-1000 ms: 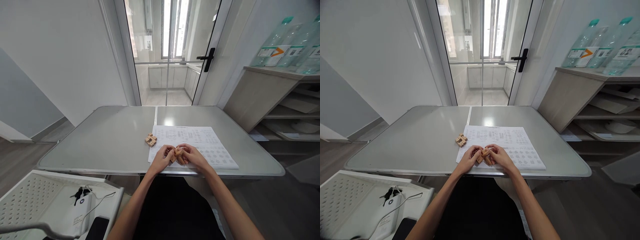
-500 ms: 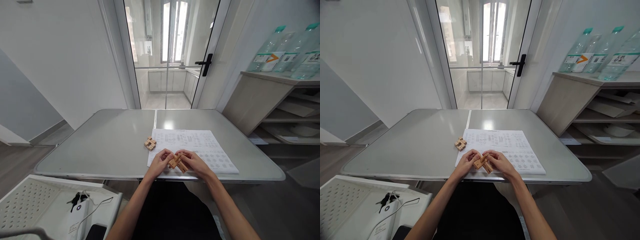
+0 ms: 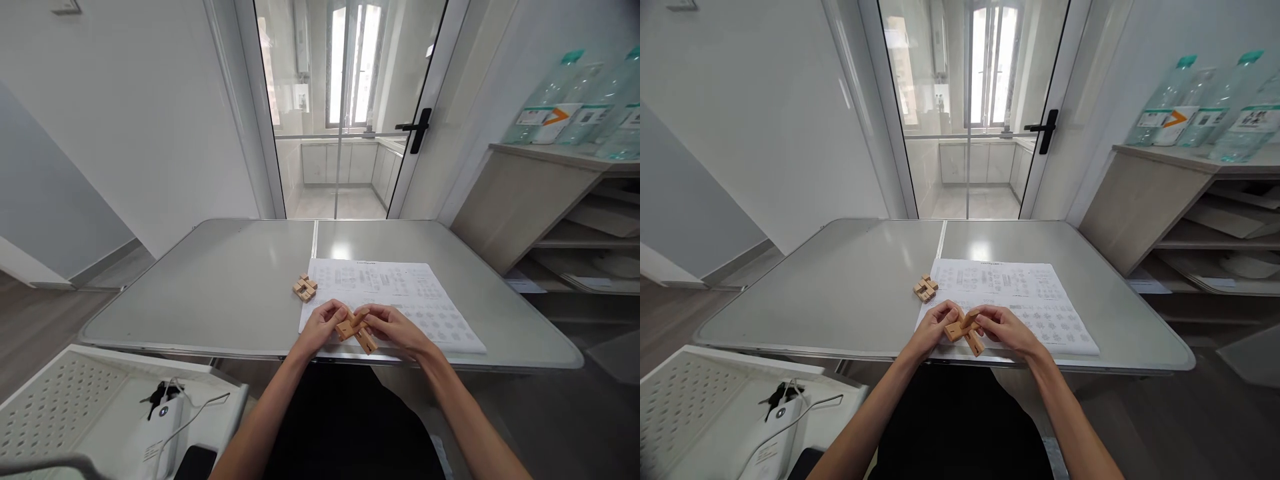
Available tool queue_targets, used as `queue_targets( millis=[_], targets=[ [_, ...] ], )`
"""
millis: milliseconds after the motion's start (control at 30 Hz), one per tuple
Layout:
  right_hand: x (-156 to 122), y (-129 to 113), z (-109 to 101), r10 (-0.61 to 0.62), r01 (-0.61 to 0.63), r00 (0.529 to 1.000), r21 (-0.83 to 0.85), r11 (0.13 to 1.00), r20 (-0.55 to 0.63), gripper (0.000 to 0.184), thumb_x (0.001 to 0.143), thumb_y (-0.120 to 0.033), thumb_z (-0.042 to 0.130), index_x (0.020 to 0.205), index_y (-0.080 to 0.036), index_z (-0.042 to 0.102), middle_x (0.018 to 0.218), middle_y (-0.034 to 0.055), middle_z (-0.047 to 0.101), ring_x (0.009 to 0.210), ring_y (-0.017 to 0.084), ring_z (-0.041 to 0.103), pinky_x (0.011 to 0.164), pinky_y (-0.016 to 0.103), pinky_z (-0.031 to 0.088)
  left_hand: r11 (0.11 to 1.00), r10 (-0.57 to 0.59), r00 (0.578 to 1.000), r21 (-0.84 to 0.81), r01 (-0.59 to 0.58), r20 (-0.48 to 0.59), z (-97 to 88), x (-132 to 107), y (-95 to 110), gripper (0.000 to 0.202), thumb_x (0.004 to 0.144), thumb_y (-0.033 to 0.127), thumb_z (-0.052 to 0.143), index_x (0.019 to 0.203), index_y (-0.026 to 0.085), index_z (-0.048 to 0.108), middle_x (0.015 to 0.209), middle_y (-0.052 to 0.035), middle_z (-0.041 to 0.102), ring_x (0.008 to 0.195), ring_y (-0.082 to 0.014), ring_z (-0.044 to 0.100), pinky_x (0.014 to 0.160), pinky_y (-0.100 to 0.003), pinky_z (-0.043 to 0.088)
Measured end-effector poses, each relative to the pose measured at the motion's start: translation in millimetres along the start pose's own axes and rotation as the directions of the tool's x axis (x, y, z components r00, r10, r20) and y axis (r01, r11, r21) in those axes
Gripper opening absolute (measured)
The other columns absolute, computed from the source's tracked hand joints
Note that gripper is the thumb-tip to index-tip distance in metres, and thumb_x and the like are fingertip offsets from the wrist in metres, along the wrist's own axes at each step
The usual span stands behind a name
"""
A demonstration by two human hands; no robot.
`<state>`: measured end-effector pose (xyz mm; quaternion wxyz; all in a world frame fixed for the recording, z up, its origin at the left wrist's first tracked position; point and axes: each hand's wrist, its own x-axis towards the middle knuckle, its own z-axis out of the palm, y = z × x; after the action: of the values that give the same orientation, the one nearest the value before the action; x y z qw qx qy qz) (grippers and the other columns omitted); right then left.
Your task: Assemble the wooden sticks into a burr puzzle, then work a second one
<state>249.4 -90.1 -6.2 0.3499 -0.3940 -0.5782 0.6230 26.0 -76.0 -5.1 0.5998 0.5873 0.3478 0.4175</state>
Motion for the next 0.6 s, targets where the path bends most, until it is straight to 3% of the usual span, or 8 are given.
queue_targets(
  millis=[167, 333, 467, 600],
  targets=[
    [-5, -3, 2, 0.011, -0.011, 1.0, 0.021, 1.0, 0.022, 0.05, 0.09, -0.063, 0.068, 0.112, -0.019, 0.074, 0.069, -0.0031, 0.052, 0.054, 0.008, 0.031, 0.051, 0.025, 0.023, 1.0, 0.007, 1.0, -0.026, -0.008, -0.027, -0.2, -1, 1, 0.046, 0.089, 0.062, 0.068, 0.085, 0.016, 0.06, 0.077, 0.001, 0.056, 0.072, -0.0134, 0.05, 0.07, -0.024, 0.042],
    [-8, -1, 9, 0.038, -0.033, 0.999, 0.142, 0.989, -0.032, 0.046, 0.086, -0.062, 0.073, 0.107, -0.022, 0.074, 0.074, -0.0014, 0.055, 0.057, 0.01, 0.039, 0.053, 0.025, 0.029, 1.0, -0.004, 1.0, -0.003, 0.004, -0.011, 1.4, -2, 3, 0.048, 0.088, 0.064, 0.067, 0.085, 0.016, 0.063, 0.078, 0.0004, 0.057, 0.073, -0.0135, 0.051, 0.07, -0.025, 0.041],
    [-11, -4, 5, 0.047, -0.007, 0.985, 0.234, 0.972, -0.163, 0.044, 0.083, -0.059, 0.077, 0.104, -0.02, 0.073, 0.067, -0.0034, 0.047, 0.056, 0.01, 0.031, 0.05, 0.025, 0.027, 0.999, -0.034, 0.997, -0.014, 0.033, -0.064, 2.5, 2, -1, 0.05, 0.089, 0.065, 0.065, 0.101, 0.016, 0.068, 0.074, 0.0017, 0.054, 0.067, -0.0122, 0.047, 0.066, -0.026, 0.04],
    [-14, -5, -24, 0.035, 0.037, 0.942, 0.21, 0.977, -0.333, 0.047, 0.079, -0.056, 0.081, 0.104, -0.017, 0.071, 0.064, -0.0033, 0.049, 0.055, 0.011, 0.036, 0.048, 0.025, 0.03, 0.997, -0.056, 0.995, -0.066, 0.05, -0.085, 2.5, 5, -9, 0.053, 0.089, 0.064, 0.065, 0.113, 0.016, 0.065, 0.072, 0.003, 0.052, 0.061, -0.0107, 0.046, 0.058, -0.025, 0.034]
  ],
)
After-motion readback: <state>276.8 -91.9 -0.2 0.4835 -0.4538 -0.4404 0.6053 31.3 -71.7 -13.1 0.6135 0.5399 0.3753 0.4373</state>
